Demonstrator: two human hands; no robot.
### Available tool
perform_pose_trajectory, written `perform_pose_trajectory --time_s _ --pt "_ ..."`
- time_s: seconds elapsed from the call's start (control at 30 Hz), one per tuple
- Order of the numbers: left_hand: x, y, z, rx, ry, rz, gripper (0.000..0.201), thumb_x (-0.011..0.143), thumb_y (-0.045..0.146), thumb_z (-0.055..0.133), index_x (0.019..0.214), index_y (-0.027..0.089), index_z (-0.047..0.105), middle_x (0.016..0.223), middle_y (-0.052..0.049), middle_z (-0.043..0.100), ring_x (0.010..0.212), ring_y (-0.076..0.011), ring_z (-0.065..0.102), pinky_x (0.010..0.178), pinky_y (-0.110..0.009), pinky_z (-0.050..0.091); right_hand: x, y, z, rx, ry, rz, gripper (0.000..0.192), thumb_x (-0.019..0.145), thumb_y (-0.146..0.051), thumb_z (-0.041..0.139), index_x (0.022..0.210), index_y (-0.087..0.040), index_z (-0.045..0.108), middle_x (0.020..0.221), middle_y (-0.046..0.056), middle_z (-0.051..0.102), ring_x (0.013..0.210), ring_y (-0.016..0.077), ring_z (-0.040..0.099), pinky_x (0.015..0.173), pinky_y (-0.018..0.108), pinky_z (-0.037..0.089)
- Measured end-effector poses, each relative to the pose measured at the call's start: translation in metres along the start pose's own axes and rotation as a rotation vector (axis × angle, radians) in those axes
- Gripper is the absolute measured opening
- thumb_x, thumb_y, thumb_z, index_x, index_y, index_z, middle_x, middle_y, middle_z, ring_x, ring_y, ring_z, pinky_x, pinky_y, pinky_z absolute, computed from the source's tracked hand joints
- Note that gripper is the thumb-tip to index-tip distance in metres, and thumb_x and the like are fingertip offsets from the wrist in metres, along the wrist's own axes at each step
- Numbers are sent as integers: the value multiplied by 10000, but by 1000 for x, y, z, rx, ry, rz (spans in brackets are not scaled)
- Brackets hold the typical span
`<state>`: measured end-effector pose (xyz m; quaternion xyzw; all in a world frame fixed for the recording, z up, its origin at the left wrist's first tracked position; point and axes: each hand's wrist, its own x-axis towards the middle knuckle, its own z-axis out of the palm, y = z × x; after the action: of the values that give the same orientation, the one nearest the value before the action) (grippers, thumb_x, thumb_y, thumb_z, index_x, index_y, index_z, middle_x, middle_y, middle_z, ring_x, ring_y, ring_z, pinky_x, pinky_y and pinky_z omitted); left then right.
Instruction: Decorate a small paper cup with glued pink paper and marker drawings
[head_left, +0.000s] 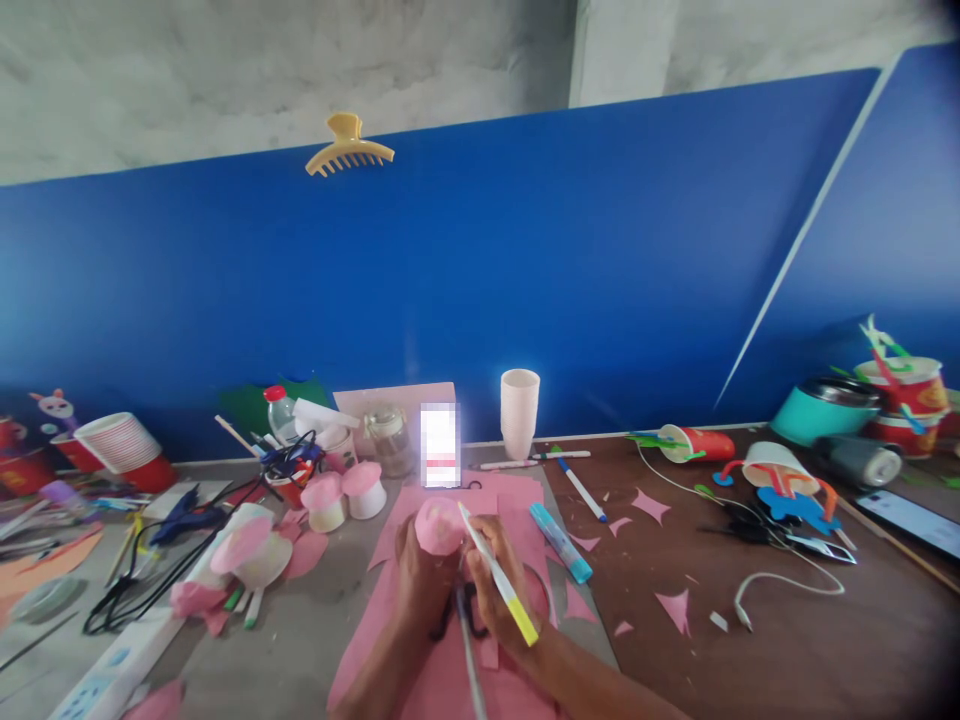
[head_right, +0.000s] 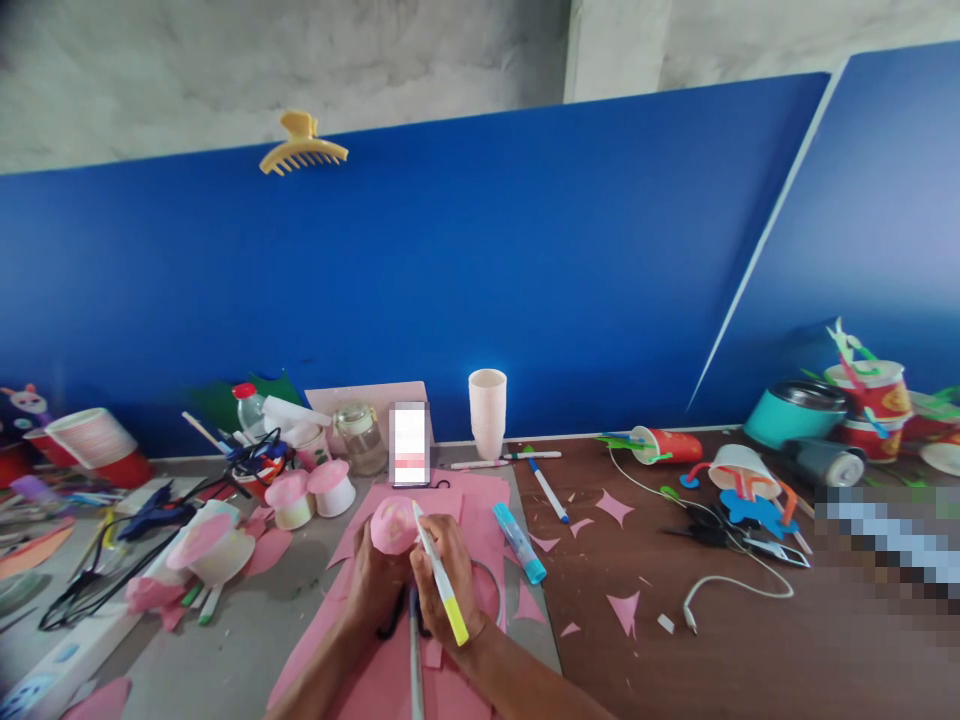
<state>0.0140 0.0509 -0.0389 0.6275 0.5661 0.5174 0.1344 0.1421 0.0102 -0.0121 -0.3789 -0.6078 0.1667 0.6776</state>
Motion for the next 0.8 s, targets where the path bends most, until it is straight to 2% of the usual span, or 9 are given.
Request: perform_pose_trajectory --time_s 0.17,0.27,0.33,0.47,0.57,0.67,0.8 --pt "2 10 -3 -49 -21 -42 460 686 421 683 1094 209 667 1142 -184 685 1118 -415 629 964 -584 536 7 0 -2 -15 76 106 314 1036 -380 426 1238 -271 641 952 55 696 796 238 681 723 369 606" --pt "2 14 -8 -63 -106 -7 399 685 387 684 1042 206 686 1108 -155 710 1109 -389 639 996 -562 529 12 4 -3 0 143 140 370 1054 -433 396 1233 -240 656 971 66 714 848 231 699 782 368 616" --pt "2 15 -11 -90 -167 24 429 696 388 685 1074 185 689 1143 -153 706 1128 -375 638 1023 -551 519 16 6 -5 5 177 171 396 1047 -475 412 1206 -226 676 954 66 724 907 240 706 838 389 614" --pt "1 14 -17 -170 -301 33 625 652 442 758 1189 136 662 1227 -179 670 1190 -384 617 1056 -530 509 22 6 -10 28 131 196 471 1016 -558 452 1195 -194 692 894 60 735 916 242 714 816 388 629" --pt "2 18 -20 -227 -390 -10 660 669 488 775 1226 156 653 1263 -162 655 1202 -360 617 1052 -491 524 25 1 -11 57 81 190 471 1023 -555 435 1201 -206 695 878 57 742 886 226 723 786 362 639" --pt "1 24 -21 -275 -413 -48 672 697 528 773 1250 169 644 1279 -161 647 1207 -345 613 1049 -465 531 25 -2 -10 92 49 164 423 1018 -534 456 1189 -241 709 863 63 745 887 239 730 770 375 647" --pt "-1 23 -21 -332 -432 -82 715 698 572 776 1276 177 629 1313 -159 627 1227 -346 600 1038 -459 539 23 1 -8 111 77 166 404 1033 -500 440 1206 -248 704 875 68 749 871 241 730 744 385 654"
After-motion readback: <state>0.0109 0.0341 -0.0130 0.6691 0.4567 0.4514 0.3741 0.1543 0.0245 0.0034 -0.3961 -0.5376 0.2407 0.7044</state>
